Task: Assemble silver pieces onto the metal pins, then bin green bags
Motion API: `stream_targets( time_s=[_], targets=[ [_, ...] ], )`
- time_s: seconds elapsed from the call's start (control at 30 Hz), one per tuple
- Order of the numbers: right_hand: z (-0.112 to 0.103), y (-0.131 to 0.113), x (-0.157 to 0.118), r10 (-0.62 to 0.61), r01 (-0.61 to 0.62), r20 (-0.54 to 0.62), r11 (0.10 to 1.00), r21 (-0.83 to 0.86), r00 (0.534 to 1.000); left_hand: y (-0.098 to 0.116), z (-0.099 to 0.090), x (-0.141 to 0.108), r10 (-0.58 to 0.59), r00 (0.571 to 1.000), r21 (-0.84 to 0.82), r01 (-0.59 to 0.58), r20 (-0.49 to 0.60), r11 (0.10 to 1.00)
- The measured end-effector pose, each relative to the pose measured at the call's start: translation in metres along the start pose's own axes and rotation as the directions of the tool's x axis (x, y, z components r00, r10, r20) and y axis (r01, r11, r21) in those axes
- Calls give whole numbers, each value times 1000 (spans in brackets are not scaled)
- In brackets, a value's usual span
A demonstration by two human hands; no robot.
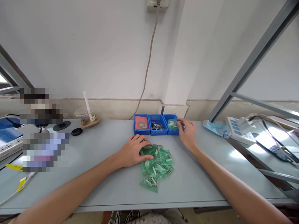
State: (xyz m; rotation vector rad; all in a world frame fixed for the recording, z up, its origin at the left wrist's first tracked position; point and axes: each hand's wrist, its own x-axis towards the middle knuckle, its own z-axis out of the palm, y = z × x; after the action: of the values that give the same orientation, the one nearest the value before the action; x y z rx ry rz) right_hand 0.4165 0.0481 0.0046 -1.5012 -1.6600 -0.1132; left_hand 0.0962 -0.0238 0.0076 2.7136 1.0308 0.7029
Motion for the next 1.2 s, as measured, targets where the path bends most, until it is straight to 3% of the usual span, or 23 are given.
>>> stream_targets(
  time_s=[0.13,0.33,0.5,0.6,0.7,0.77,0.87,0.93,1.07,1.2],
  targets=[
    [-1,4,2,5,-5,-10,1000,-15,1000,-1,1,-1,-2,1000,7,2,-9,1000],
    [1,5,-1,-12,17,86,998,-60,996,-5,4,-1,14,999,34,-12,-52,999],
    [-5,-11,-5,-12,12,-6,997,-70,1000,-10,6,1,15,993,22,-12,-116,1000],
    [-12,-28,-12,-134,134,-1,990,47,991,-8,3,3,-53,971,-84,35,-232,996],
    [-17,-48,-23,-328,293,135,929,224,935,-4,-2,6,-177,923,-242,96,-341,965],
    [-18,-61,-31,-459,363,252,864,349,852,-1,-4,7,-256,901,-331,136,-351,934],
    [-19,-74,-41,-565,360,382,795,488,731,3,-4,8,-306,885,-403,152,-351,902],
    [-18,-78,-44,-585,320,409,769,553,700,6,-3,8,-302,886,-421,138,-351,897],
    [-21,-82,-44,-586,256,432,749,611,685,9,-2,8,-268,904,-427,110,-332,898],
    [-25,-88,-47,-621,277,431,728,627,655,10,-1,8,-233,917,-414,84,-323,906]
  ],
)
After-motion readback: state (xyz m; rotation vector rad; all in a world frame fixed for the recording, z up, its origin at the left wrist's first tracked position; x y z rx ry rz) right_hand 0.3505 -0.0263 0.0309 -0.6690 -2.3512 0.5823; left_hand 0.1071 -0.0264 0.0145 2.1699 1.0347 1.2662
